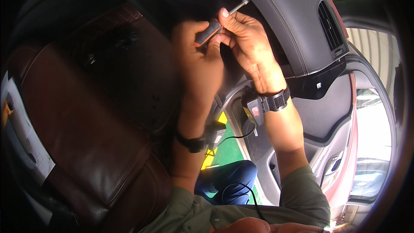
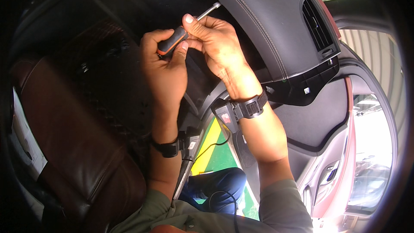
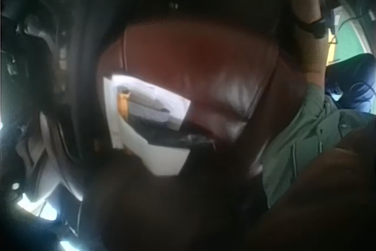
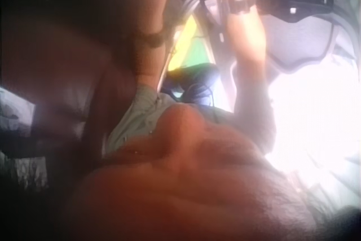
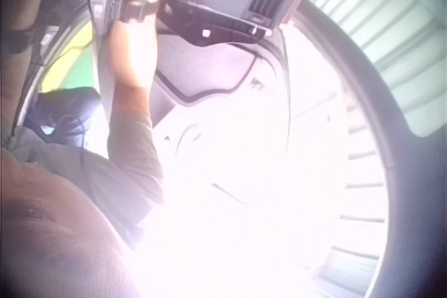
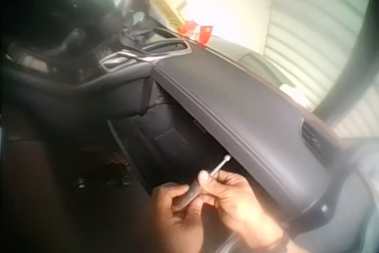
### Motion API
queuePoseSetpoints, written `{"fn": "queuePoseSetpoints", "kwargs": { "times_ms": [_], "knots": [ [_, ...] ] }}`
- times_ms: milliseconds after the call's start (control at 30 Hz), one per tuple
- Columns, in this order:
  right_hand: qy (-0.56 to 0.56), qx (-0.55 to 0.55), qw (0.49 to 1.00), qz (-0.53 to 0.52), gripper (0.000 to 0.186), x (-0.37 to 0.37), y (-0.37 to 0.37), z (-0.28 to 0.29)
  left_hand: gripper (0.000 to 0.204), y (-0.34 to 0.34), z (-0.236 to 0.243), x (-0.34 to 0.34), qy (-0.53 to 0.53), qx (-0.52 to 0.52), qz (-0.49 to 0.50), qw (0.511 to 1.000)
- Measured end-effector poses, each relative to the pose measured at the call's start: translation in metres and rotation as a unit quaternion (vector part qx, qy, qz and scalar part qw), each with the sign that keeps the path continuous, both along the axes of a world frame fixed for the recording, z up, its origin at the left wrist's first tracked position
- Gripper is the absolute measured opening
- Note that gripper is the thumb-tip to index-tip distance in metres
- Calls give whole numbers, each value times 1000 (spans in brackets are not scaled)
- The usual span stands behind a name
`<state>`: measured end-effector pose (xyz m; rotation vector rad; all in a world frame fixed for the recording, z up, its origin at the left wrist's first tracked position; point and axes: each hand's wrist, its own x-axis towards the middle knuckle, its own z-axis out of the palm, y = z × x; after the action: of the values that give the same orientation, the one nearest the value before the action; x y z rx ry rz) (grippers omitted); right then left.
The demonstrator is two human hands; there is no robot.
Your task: The person uses a screwdriver to loosen screws and pry off interior trim panels on the passenger side of a car. They remove a lower dashboard panel and a door panel, then place the removed parts on the seat.
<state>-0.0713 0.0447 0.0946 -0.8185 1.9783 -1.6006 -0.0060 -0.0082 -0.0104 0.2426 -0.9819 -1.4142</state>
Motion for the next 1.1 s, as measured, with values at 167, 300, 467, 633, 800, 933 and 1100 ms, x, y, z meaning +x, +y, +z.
{"fn": "queuePoseSetpoints", "kwargs": {
  "times_ms": [167,300,467,633,800,933,1100],
  "knots": [
    [-45,-100,994,14,31,-6,6,-6,19,-2,13,23,-186,78,-186,962],
    [-63,-27,997,27,31,0,7,-1,15,3,-2,-1,-47,2,6,999],
    [-5,-62,998,5,23,-8,4,-7,15,0,-3,5,-30,62,-118,991],
    [-49,-105,993,-12,25,4,5,-5,20,-3,14,16,-189,70,-159,967],
    [6,-4,999,-33,24,4,-1,-7,26,4,1,-6,-6,55,-68,996],
    [-45,-102,994,17,20,-10,2,-14,22,-2,-4,-6,-52,7,16,998],
    [-110,-167,980,3,23,-2,0,-13,21,-5,9,31,-255,46,-132,957]
  ]
}}
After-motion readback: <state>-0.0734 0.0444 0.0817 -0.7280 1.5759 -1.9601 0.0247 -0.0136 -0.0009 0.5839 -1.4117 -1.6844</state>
